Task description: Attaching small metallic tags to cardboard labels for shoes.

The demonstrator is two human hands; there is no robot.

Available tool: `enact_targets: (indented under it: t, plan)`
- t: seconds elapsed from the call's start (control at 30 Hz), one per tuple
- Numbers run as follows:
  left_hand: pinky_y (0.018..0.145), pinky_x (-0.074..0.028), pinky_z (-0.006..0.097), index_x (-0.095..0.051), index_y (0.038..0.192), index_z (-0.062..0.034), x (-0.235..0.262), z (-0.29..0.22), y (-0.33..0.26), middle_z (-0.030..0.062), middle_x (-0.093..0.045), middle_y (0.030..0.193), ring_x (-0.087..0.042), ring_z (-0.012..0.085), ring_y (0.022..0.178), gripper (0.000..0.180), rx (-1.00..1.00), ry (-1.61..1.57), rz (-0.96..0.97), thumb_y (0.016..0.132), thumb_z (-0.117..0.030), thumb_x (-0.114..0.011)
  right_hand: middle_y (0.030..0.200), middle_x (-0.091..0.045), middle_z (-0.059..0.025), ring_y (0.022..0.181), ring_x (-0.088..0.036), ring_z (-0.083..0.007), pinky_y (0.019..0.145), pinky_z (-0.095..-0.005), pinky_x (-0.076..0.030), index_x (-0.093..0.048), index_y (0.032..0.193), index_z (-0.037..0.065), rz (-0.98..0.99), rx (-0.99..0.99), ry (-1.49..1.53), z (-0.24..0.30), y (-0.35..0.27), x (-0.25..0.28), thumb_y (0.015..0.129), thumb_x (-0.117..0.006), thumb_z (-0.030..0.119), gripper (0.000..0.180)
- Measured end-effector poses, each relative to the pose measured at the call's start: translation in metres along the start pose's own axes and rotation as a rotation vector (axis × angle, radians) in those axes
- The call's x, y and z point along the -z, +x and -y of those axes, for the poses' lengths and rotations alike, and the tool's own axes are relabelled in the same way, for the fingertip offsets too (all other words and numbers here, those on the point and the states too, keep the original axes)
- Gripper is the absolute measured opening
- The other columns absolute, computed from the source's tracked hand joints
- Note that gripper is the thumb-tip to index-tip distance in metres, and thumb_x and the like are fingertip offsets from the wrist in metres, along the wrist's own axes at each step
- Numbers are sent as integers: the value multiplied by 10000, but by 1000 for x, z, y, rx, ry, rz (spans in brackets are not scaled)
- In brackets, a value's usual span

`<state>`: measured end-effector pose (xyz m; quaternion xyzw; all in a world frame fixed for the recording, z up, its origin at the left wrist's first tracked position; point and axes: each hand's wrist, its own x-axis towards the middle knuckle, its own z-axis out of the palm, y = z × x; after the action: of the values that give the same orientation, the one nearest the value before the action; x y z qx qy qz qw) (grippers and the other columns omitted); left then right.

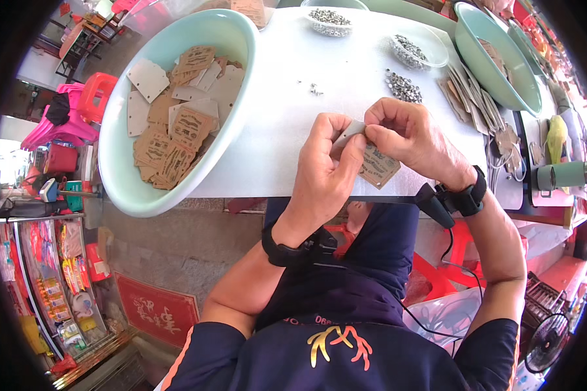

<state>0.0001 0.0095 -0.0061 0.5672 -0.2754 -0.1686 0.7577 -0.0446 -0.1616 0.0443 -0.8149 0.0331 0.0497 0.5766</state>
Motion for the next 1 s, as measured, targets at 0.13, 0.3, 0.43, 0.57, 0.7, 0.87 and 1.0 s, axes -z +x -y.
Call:
enact_targets:
  t: [0.13, 0.3, 0.43, 0.57, 0.7, 0.87, 1.0]
  plan:
    - [704, -456, 212, -471, 1080, -4, 0, 1, 1, 36, -541, 968, -515, 50, 845, 146, 16, -27, -14, 979, -88, -534, 757, -604, 5, 729, -537, -42, 636, -227, -460, -658, 1015, 3, 33, 35, 1, -3, 4, 10, 945, -600, 307, 317]
    - [765, -469, 218, -452, 1122, -2, 1, 5, 0, 52, -563, 1009, -538, 53, 880, 182, 56, -224, -75, 989, -105, -521, 751, -601, 6, 696, -540, -54, 631, -217, -449, -674, 1055, 14, 53, -78, -28, 11, -9, 27, 960, -581, 356, 366]
    - [791, -485, 231, -449, 1133, -1, 0, 6, 2, 70, -587, 1019, -564, 68, 898, 196, 78, -301, -106, 988, -108, -526, 744, -607, 16, 682, -526, -41, 623, -211, -440, -678, 1057, 6, 102, -158, -85, 3, -24, 25, 950, -613, 331, 348]
    - [804, -488, 235, -450, 1130, -3, 3, 4, 2, 79, -600, 1019, -575, 74, 910, 206, 81, -308, -89, 979, -106, -545, 730, -584, 40, 665, -478, -24, 574, -222, -396, -673, 1038, 7, 70, -178, -10, 5, -26, 22, 925, -659, 273, 289]
    - [865, -496, 290, -460, 1148, -23, 3, 2, 2, 93, -610, 1061, -599, 120, 970, 212, 82, -370, -79, 960, -57, -551, 731, -582, 44, 648, -458, -26, 553, -228, -378, -668, 1025, 7, 84, -187, -6, 2, -26, 22, 926, -654, 259, 270]
    - [858, -506, 281, -489, 1179, -2, 13, -18, -9, 77, -615, 1062, -604, 108, 959, 272, 204, -530, -10, 929, -41, -588, 734, -576, 49, 641, -457, -22, 544, -216, -362, -663, 1011, 17, 149, -166, -42, 16, -26, 18, 927, -660, 249, 247]
    - [882, -500, 292, -552, 1215, 22, 17, -32, -23, 81, -631, 1100, -609, 116, 988, 285, 240, -525, 27, 951, -85, -567, 742, -571, 61, 651, -458, -16, 548, -209, -351, -657, 1005, 20, 235, -100, -21, 24, -20, 11, 925, -673, 215, 212]
